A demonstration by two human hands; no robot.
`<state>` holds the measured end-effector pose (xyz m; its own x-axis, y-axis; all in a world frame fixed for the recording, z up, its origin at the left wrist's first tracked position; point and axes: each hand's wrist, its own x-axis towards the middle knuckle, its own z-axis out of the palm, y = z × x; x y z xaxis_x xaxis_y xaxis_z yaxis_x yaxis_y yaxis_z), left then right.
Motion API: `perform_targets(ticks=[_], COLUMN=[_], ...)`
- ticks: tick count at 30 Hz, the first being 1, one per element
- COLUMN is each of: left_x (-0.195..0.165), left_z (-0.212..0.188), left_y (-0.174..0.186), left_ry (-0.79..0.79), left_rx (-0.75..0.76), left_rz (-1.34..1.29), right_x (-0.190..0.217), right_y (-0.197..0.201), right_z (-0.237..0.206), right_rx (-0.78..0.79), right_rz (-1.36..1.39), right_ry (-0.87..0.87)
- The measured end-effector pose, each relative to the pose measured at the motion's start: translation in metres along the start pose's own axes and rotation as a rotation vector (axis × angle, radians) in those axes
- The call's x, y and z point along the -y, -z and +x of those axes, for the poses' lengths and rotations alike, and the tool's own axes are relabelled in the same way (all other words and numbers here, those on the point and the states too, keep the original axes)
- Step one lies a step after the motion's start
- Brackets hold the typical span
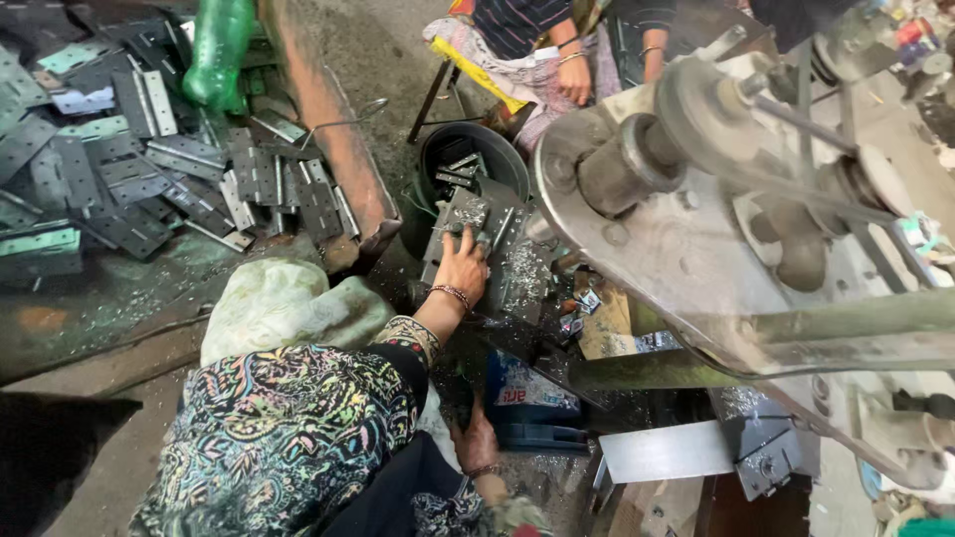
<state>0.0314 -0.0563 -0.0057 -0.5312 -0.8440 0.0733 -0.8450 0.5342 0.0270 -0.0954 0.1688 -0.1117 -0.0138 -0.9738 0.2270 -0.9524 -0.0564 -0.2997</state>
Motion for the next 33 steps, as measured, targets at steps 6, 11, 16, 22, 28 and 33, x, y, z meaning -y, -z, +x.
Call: perform_targets(ticks=[6, 11, 16, 22, 28, 33], left_x=[0.018, 0.094, 0.222, 0.305, 0.347, 0.358], left_z=[-0.014, -0.045, -0.114, -0.224, -0.270, -0.270], left_y=[-0.001, -0.016, -0.049, -0.077, -0.090, -0.098], left_ry=[-0.043, 0.190, 0.625, 1.233, 1.248, 1.109], left_rx=[-0.122, -0.396, -0.700, -0.100, -0.211, -0.188], left_rz=[-0.076, -0.048, -0.147, -0.150, 0.070, 0.275], right_x=[0.003, -0.022, -0.062, -0.091, -0.106, -0.117], right_y=[-0.029, -0.021, -0.001, 0.000, -0.002, -0.004], right_z=[-0.008, -0.002, 0.014, 0.027, 0.025, 0.026], right_rx=[0.250, 0.417, 0.571, 0.641, 0.641, 0.627], right_rz=[0.205, 0.034, -0.195, -0.261, -0.244, -0.189], right_ry=[-0.293, -0.403, -0.425, -0.396, -0.374, -0.320])
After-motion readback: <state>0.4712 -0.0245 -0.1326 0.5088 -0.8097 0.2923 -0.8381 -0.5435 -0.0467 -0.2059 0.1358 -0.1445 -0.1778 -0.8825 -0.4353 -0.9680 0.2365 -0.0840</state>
